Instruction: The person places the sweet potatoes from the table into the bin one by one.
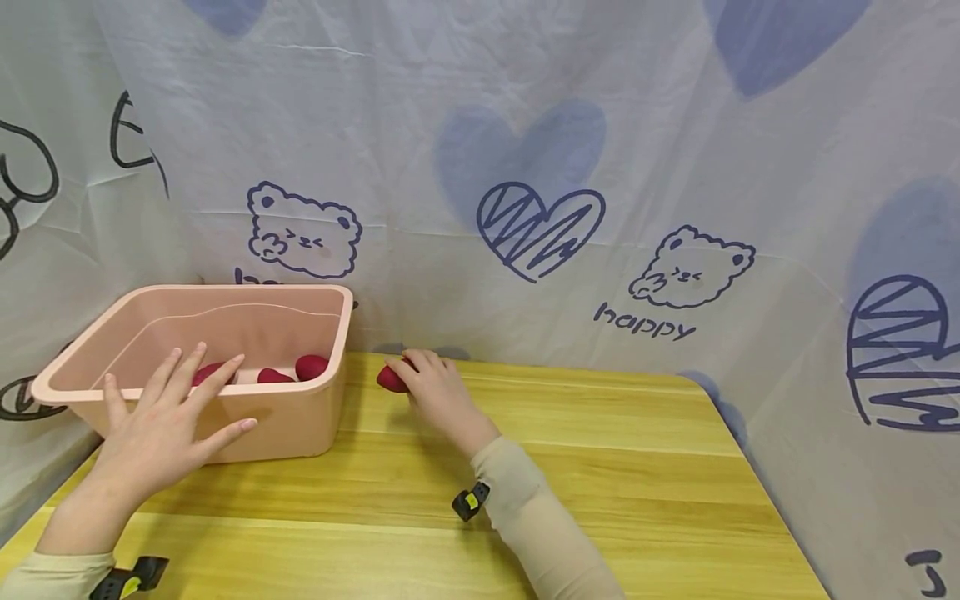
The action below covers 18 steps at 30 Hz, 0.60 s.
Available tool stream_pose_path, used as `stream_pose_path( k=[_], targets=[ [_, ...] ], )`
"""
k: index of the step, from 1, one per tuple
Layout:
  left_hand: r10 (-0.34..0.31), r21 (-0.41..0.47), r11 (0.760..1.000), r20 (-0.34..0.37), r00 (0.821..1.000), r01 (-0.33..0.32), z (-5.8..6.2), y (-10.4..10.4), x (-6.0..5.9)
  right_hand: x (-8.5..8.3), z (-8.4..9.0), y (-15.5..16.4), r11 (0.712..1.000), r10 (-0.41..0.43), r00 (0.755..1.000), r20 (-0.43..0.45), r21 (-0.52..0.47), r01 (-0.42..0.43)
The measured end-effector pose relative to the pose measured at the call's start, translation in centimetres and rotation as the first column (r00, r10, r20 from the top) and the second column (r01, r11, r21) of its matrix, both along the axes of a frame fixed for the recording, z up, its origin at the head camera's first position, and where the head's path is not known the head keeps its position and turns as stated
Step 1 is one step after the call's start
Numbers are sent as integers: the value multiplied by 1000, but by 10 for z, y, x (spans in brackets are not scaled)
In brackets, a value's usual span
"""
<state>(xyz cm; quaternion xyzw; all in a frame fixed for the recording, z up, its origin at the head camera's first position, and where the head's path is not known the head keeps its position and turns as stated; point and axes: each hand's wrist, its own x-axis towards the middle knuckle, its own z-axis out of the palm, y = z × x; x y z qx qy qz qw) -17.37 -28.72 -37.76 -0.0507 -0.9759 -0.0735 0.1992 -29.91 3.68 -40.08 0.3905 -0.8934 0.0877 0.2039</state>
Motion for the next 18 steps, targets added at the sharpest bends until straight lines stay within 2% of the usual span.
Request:
stream_pose_path(
  k=[10,18],
  targets=[
    [-1,-5,1000,-7,1000,1,0,-1,0,-7,14,-6,1000,2,997,-78,-13,-3],
    [-5,-5,1000,-4,1000,5,0,-2,-1,-10,33,-9,1000,4,996,-90,-27,-7]
  ],
)
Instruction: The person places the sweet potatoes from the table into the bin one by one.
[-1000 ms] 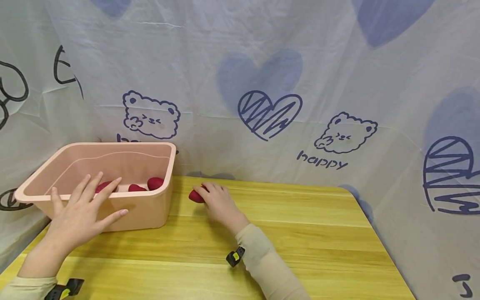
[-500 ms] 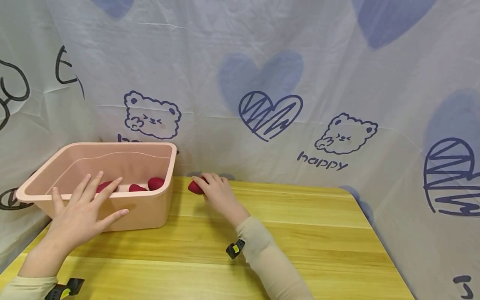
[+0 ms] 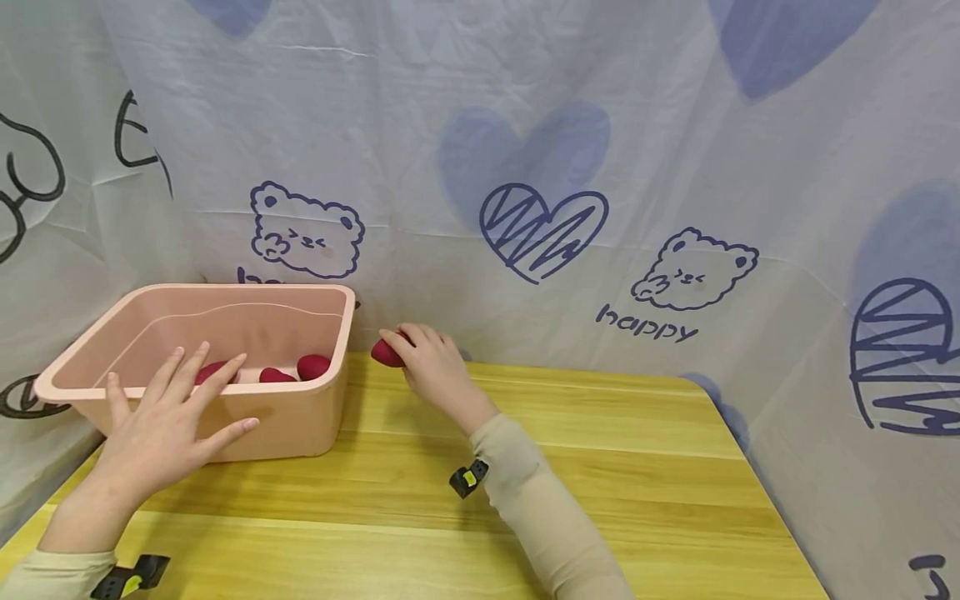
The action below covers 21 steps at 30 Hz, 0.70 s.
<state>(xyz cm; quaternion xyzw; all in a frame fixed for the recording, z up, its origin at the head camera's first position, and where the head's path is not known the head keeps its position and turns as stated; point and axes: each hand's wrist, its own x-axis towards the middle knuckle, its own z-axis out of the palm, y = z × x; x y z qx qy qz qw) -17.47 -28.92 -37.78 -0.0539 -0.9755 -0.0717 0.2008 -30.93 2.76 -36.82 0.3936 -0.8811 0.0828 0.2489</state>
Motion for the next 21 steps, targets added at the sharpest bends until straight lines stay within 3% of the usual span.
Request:
stream_pose_path(
  k=[21],
  targets=[
    [7,-1,1000,16,1000,-7,1,1,1,-4,28,-17,999,28,996,-80,-19,-30]
  ],
)
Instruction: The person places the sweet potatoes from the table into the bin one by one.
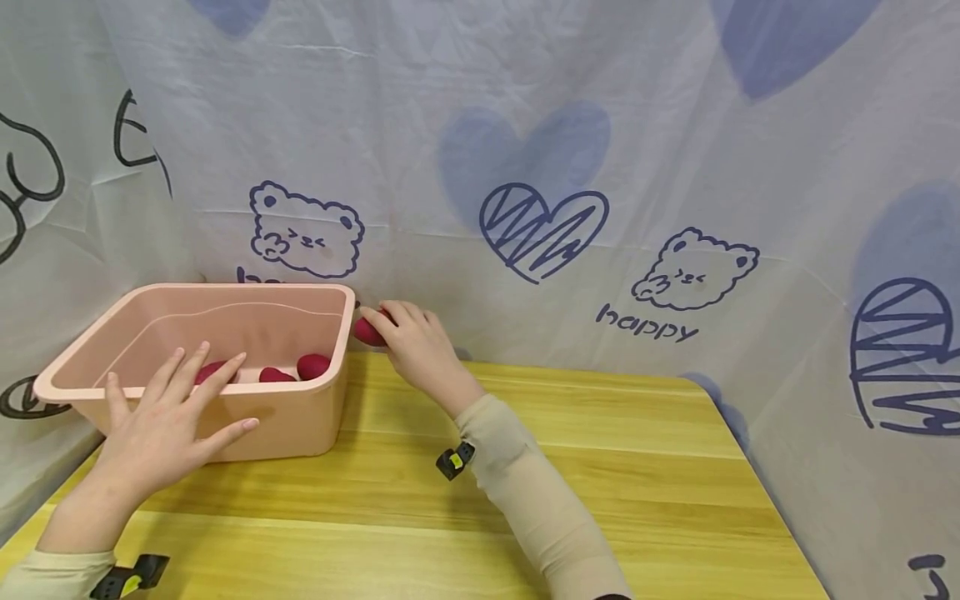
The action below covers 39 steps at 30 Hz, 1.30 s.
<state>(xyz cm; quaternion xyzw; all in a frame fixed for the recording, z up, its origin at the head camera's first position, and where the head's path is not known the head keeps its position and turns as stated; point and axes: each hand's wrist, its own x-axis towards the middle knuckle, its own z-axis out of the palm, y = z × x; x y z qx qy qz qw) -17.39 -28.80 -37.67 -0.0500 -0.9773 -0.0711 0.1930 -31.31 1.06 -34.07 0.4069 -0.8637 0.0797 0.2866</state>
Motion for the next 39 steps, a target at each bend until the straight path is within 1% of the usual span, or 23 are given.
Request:
stream_pose_path(
  k=[7,18,22,28,33,39],
  targets=[
    [-1,-6,1000,-11,1000,1,-1,0,-1,0,6,-10,1000,-3,1000,-2,16,3],
    [3,-8,1000,-13,1000,-3,-2,0,-1,2,12,-36,999,39,999,-28,9,-38],
    [1,-9,1000,-18,1000,-1,-3,0,-1,3,14,-47,999,39,999,-34,34,-38],
    [0,-6,1000,-23,1000,0,-5,-1,0,7,17,-63,996,17,999,-50,85,-13],
    [-4,-2,1000,-31,1000,3,-6,-1,1,11,20,-76,992,6,999,-42,126,0],
    [-6,-5,1000,-35,999,6,-8,-2,1,12,17,-90,993,24,999,-24,115,-21]
  ],
)
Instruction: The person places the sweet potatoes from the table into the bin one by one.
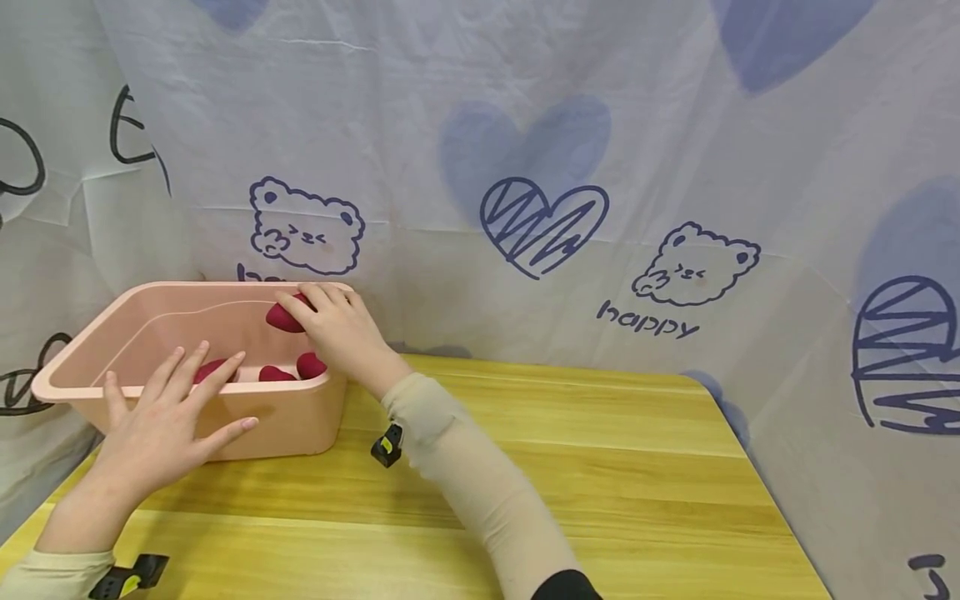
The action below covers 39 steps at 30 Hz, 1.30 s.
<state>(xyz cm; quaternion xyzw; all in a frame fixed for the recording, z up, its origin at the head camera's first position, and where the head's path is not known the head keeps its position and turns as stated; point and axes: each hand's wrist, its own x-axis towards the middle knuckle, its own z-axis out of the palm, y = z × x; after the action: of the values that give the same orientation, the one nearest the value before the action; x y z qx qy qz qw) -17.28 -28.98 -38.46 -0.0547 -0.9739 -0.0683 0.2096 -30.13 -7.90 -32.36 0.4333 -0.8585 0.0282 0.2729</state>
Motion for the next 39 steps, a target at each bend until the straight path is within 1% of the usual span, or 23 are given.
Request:
stream_pose_path(
  k=[8,10,15,20,24,27,35,39],
  targets=[
    [6,-9,1000,1,1000,-6,1,2,0,-9,-6,-15,1000,19,999,-36,-17,-20],
    [7,-9,1000,1,1000,-7,1,2,0,-11,-8,-18,1000,26,999,-33,-15,-26],
    [7,-7,1000,-3,1000,-7,1,2,1,-12,-10,-25,1000,18,1000,19,-5,-18],
    [8,-2,1000,-5,1000,-8,1,2,1,-9,-8,-29,1000,2,996,92,-3,-1],
    [5,-3,1000,0,1000,-5,2,1,-2,-10,-9,-34,1000,-7,987,163,13,5],
    [4,-4,1000,11,1000,-4,3,-1,-5,-13,-13,-38,1000,-23,981,193,18,20],
    [10,-8,1000,23,1000,-10,4,0,-5,-14,-15,-41,998,-45,976,211,53,34],
    [9,-9,1000,22,1000,-9,3,2,-6,-15,-15,-39,999,-33,978,205,47,24]
  ],
)
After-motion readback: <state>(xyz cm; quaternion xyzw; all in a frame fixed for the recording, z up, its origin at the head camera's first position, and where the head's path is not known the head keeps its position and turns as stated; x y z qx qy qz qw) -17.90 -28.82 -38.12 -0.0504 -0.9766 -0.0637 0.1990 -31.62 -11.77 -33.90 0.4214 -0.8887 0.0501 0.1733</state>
